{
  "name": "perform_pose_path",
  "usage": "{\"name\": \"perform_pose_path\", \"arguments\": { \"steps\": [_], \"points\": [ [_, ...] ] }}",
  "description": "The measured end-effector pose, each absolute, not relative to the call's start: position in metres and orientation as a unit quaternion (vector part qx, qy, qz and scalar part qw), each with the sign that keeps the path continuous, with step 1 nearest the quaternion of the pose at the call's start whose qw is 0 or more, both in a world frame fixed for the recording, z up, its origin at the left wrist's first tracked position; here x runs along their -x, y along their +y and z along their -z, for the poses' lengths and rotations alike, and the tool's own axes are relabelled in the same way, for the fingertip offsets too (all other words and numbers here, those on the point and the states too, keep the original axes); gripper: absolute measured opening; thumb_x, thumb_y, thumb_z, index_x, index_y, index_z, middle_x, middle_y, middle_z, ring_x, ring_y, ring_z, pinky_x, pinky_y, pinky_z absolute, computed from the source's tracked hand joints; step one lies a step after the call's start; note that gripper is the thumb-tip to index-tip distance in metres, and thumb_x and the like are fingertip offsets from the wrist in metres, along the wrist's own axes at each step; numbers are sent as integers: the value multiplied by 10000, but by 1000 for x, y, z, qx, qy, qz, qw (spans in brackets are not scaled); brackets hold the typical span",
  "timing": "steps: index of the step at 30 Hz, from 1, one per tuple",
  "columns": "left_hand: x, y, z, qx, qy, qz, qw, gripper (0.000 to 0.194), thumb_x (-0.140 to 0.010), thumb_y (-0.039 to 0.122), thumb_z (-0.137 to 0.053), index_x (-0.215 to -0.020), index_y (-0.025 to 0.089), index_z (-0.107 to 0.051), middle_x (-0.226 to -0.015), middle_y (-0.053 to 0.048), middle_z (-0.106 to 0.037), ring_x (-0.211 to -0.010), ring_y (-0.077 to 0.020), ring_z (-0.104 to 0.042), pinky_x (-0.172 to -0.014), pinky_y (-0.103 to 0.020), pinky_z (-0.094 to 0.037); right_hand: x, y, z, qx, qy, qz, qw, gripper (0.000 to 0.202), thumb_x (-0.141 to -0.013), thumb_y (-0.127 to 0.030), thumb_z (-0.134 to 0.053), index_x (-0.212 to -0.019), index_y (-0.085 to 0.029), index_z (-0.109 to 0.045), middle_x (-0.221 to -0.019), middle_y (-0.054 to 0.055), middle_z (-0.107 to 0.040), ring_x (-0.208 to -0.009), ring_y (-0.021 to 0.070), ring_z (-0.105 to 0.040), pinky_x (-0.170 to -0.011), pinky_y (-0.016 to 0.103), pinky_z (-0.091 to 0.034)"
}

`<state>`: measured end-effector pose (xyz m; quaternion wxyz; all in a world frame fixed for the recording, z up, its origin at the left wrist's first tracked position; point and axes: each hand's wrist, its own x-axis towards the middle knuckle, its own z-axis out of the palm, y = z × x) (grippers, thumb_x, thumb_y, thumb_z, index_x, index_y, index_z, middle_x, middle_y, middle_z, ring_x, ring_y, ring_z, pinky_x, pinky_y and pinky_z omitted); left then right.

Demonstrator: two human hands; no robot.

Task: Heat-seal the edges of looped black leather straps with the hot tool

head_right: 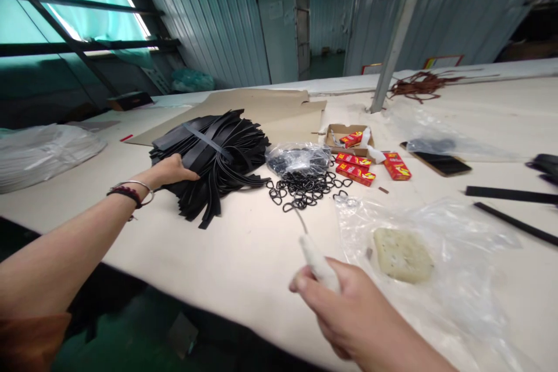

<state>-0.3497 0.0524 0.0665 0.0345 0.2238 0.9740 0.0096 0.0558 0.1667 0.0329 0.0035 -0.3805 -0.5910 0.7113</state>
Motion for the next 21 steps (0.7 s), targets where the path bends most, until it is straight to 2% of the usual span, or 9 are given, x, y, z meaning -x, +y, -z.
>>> {"name": "perform_pose_path", "arguments": {
  "steps": [2, 4, 9, 12, 15, 18, 21],
  "points": [
    [352, 53, -64, -218, 975, -20, 33, 313, -849, 356, -561, -1079, 144, -540, -1031, -72, -593, -874, -203, -597, -735, -380, -510, -9, 157, -40, 299, -614, -730, -7, 173, -789, -318, -525, -769, -145, -532, -406, -115, -235, -356, 42, -175, -331, 157, -141],
    [353, 53, -61, -220, 975, -32, 30, 310, -846, 359, -565, -1068, 143, -545, -1019, -67, -595, -871, -203, -596, -735, -376, -507, 37, 153, -38, 245, -651, -718, 20, 136, -801, -255, -496, -752, -137, -544, -414, -103, -274, -349, 46, -224, -325, 156, -174],
    [353, 49, -45, -221, 973, -67, 24, 287, -850, 355, -561, -1044, 145, -557, -993, -59, -606, -849, -196, -603, -729, -369, -504, 139, 158, -27, 193, -724, -654, 101, 142, -819, -136, -461, -685, -147, -507, -539, -38, -485, -427, 77, -477, -360, 157, -362],
    [352, 46, -33, -223, 970, -94, 20, 280, -851, 360, -557, -1023, 140, -564, -971, -55, -615, -826, -189, -608, -725, -365, -502, 193, 165, -28, 181, -761, -609, 133, 108, -858, -157, -487, -757, -140, -523, -574, -49, -490, -438, 77, -499, -381, 166, -408],
    [351, 42, -25, -229, 966, -118, 20, 271, -850, 360, -555, -1003, 137, -564, -908, -43, -622, -772, -176, -610, -701, -352, -501, 240, 169, -29, 180, -798, -553, 158, 144, -905, -257, -503, -896, -121, -550, -645, -33, -539, -471, 79, -517, -445, 197, -454],
    [350, 40, -20, -231, 962, -141, 20, 282, -834, 361, -569, -1004, 137, -550, -854, -34, -617, -728, -170, -604, -680, -345, -494, 275, 174, -27, 194, -829, -488, 190, 197, -899, -300, -528, -975, -122, -562, -840, 25, -594, -679, 130, -589, -616, 284, -510],
    [349, 39, -18, -233, 957, -173, 23, 355, -773, 348, -619, -1029, 125, -516, -830, -41, -618, -732, -183, -603, -673, -334, -481, 295, 181, -23, 224, -851, -428, 208, 230, -880, -296, -556, -1038, -129, -551, -958, 54, -589, -840, 182, -589, -742, 361, -496]
  ]
}}
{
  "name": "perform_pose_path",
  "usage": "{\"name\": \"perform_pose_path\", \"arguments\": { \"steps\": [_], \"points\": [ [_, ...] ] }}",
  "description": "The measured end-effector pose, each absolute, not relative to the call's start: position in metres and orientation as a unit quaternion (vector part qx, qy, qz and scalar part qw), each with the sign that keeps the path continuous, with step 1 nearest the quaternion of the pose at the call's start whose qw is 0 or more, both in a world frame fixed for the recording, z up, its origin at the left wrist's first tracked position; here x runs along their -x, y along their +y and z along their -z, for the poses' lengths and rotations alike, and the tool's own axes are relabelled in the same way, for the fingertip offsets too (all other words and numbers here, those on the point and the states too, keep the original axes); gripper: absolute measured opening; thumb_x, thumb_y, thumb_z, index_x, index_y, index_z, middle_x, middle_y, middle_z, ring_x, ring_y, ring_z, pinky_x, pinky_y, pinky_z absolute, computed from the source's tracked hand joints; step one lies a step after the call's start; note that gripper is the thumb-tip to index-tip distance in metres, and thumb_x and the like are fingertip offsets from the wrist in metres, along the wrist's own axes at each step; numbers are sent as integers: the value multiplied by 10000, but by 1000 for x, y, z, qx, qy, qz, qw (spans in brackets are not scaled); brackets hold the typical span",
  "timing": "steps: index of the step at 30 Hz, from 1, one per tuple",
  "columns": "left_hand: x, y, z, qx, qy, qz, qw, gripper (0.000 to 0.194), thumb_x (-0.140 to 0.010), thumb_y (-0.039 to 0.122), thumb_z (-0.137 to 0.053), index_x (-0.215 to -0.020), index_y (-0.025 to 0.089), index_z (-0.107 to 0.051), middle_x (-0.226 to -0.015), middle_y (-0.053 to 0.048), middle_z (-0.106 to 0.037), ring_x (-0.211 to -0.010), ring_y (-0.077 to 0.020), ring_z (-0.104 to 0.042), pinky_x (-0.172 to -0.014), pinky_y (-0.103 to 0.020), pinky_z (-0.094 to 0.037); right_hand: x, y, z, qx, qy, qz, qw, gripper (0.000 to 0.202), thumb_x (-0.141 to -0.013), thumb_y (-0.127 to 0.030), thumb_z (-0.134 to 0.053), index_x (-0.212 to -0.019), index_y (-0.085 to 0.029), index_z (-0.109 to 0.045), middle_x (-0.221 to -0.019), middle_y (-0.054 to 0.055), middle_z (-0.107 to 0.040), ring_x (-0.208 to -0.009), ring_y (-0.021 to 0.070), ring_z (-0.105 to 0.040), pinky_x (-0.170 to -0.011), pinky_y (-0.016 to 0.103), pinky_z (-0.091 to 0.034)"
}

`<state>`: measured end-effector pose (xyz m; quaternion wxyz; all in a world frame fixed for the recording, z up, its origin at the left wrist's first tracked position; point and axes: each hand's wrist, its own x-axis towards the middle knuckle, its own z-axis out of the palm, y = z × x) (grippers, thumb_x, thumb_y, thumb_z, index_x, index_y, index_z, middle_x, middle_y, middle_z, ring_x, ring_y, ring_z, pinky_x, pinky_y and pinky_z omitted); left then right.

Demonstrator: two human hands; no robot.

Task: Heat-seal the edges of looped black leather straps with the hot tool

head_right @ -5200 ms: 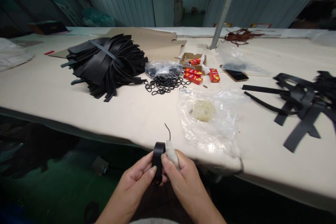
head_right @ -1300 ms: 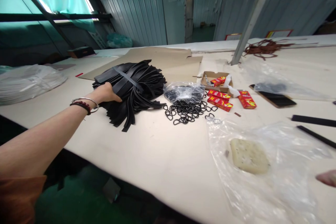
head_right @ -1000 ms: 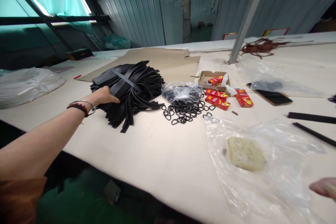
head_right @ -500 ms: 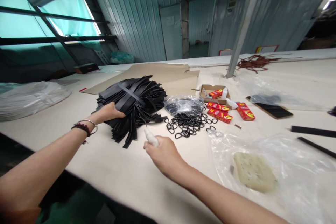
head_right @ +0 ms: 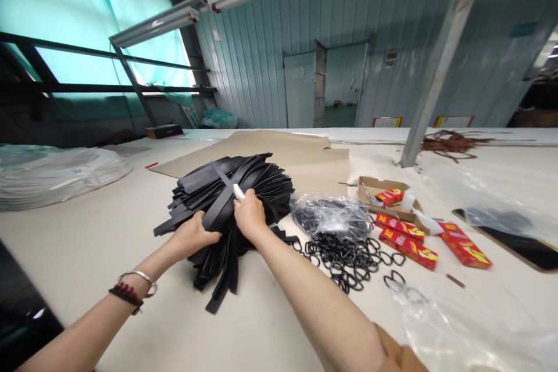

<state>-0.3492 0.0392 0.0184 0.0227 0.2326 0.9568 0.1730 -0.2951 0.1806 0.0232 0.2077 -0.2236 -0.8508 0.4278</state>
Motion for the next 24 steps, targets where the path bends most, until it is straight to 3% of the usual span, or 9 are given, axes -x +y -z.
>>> {"name": "perform_pose_path", "arguments": {
  "steps": [5, 11, 24],
  "points": [
    [350, 33, -19, -237, 943, -231, 41, 504, -627, 317, -655, -1040, 100, -466, -828, -94, -634, -785, -263, -616, -650, -318, -459, 304, 185, -22, 249, -874, -359, 213, 267, -899, -295, -516, -1115, -138, -508, -948, 54, -589, -837, 190, -590, -751, 373, -485],
    [338, -3, -9, -226, 926, -290, 89, 421, -598, 296, -630, -961, 152, -471, -804, -65, -640, -780, -270, -627, -639, -314, -471, 307, 176, -24, 261, -883, -323, 221, 260, -910, -274, -499, -1133, -139, -500, -946, 54, -592, -834, 190, -593, -766, 387, -484],
    [272, -27, 13, -150, 910, -375, 93, 317, -572, 200, -651, -853, 168, -507, -707, -36, -654, -712, -260, -639, -615, -324, -483, 287, 178, -30, 270, -834, -423, 232, 263, -907, -315, -513, -1100, -137, -530, -1016, 67, -574, -841, 180, -590, -723, 355, -510]
  ]
}}
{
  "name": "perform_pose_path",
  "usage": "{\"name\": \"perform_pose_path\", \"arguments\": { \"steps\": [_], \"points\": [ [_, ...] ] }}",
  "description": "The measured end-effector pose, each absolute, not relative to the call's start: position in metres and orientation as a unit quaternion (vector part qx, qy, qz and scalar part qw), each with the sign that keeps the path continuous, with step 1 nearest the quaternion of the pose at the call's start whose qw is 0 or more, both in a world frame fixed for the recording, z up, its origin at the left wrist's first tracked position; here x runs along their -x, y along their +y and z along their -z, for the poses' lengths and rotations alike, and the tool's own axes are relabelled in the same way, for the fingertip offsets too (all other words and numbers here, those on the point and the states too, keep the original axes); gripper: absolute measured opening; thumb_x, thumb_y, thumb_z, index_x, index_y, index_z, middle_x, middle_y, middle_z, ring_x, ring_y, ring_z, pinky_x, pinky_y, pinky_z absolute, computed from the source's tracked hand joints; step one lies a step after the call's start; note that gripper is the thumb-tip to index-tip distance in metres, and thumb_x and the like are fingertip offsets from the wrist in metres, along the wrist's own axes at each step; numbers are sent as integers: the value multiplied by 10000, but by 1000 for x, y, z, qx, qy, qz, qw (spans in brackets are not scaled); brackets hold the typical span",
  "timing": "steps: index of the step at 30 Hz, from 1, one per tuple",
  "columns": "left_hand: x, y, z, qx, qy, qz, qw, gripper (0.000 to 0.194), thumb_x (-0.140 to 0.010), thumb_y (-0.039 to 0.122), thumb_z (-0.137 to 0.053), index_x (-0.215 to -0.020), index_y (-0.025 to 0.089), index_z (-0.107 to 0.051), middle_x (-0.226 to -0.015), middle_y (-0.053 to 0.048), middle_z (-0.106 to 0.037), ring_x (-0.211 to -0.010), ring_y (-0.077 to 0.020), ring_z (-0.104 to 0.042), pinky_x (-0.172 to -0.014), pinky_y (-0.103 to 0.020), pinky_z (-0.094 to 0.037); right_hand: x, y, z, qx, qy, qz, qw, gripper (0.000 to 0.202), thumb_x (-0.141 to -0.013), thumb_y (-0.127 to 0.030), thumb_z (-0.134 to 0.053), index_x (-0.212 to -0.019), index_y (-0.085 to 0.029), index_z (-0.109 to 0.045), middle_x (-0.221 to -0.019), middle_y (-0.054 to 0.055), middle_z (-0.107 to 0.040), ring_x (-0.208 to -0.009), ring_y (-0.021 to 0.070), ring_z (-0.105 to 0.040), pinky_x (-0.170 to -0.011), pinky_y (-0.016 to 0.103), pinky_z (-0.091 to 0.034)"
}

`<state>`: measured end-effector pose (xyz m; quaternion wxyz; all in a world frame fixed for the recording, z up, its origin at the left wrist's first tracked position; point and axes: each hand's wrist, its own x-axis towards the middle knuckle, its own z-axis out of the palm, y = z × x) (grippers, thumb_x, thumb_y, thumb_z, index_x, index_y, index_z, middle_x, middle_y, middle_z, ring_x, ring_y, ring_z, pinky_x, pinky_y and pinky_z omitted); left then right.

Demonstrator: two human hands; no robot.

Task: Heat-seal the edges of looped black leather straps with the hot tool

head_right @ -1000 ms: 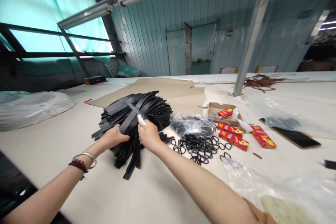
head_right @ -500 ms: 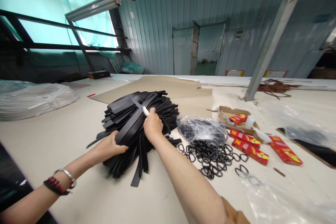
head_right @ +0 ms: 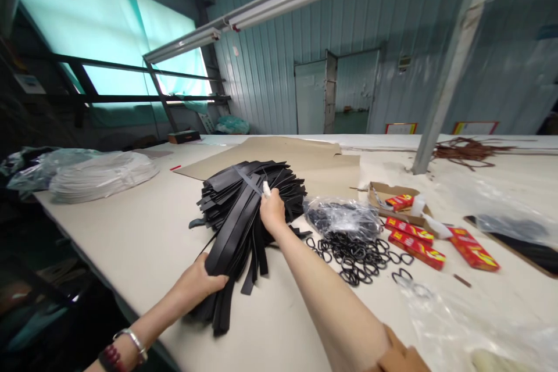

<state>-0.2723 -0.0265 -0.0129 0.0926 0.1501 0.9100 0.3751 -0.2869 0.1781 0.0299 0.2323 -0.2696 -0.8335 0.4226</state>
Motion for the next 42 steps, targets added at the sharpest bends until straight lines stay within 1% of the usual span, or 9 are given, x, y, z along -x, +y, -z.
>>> {"name": "perform_pose_path", "arguments": {
  "steps": [5, 8, 11, 15, 22, 27, 36, 38, 42],
  "points": [
    [247, -26, 17, -133, 892, -418, 109, 235, -603, 179, -702, -806, 153, -587, -680, -24, -661, -703, -246, -638, -626, -334, -493, 250, 167, -26, 246, -812, -484, 214, 243, -916, -323, -498, -1052, -126, -540, -893, 40, -586, -677, 127, -585, -587, 270, -514],
    [233, -19, 14, -136, 876, -444, 132, 173, -706, 196, -686, -844, 128, -607, -752, -24, -661, -717, -194, -634, -670, -336, -505, 222, 160, -23, 231, -797, -523, 195, 222, -917, -319, -498, -1000, -119, -544, -782, 6, -569, -548, 86, -539, -484, 210, -474],
    [216, -8, 12, -140, 856, -474, 152, 143, -810, 231, -620, -902, 123, -607, -832, -23, -652, -744, -166, -627, -705, -345, -514, 195, 157, -19, 216, -777, -560, 190, 180, -914, -294, -503, -914, -117, -538, -644, -42, -513, -433, 56, -465, -401, 170, -411],
    [192, 11, 14, -120, 829, -520, 166, 159, -841, 242, -589, -952, 128, -596, -902, -34, -641, -794, -172, -622, -731, -360, -517, 159, 157, -19, 193, -740, -612, 200, 168, -880, -269, -506, -761, -158, -462, -479, -93, -400, -333, 60, -410, -337, 165, -356],
    [162, 45, 18, -57, 788, -581, 197, 186, -852, 267, -573, -974, 126, -590, -975, -55, -621, -838, -182, -611, -734, -370, -519, 90, 164, -45, 166, -645, -708, 236, 225, -804, -340, -554, -747, -194, -394, -469, -111, -336, -347, 60, -360, -342, 172, -359],
    [135, 71, 14, -7, 756, -616, 219, 226, -859, 276, -562, -1042, 143, -568, -1040, -68, -600, -865, -191, -604, -736, -373, -521, 34, 169, -65, 164, -574, -758, 262, 308, -732, -386, -653, -753, -192, -415, -499, -109, -330, -369, 45, -312, -341, 158, -323],
    [96, 115, 16, 35, 695, -674, 247, 228, -858, 283, -564, -1030, 134, -568, -1017, -64, -605, -841, -184, -608, -715, -362, -525, -51, 166, -79, 198, -486, -801, 287, 437, -572, -411, -797, -714, -196, -443, -455, -97, -331, -377, 47, -275, -311, 133, -271],
    [89, 123, 16, 41, 680, -687, 253, 233, -858, 284, -563, -1035, 132, -567, -1023, -67, -603, -847, -187, -607, -720, -367, -524, -61, 166, -77, 207, -484, -800, 287, 434, -569, -408, -802, -696, -197, -445, -452, -94, -320, -378, 50, -272, -308, 136, -267],
    [76, 136, 15, 56, 653, -708, 263, 262, -860, 296, -558, -1070, 139, -551, -1053, -73, -593, -867, -194, -602, -733, -378, -521, -70, 165, -72, 214, -490, -795, 287, 378, -624, -396, -776, -671, -202, -455, -461, -86, -296, -379, 55, -260, -310, 144, -263]
  ]
}}
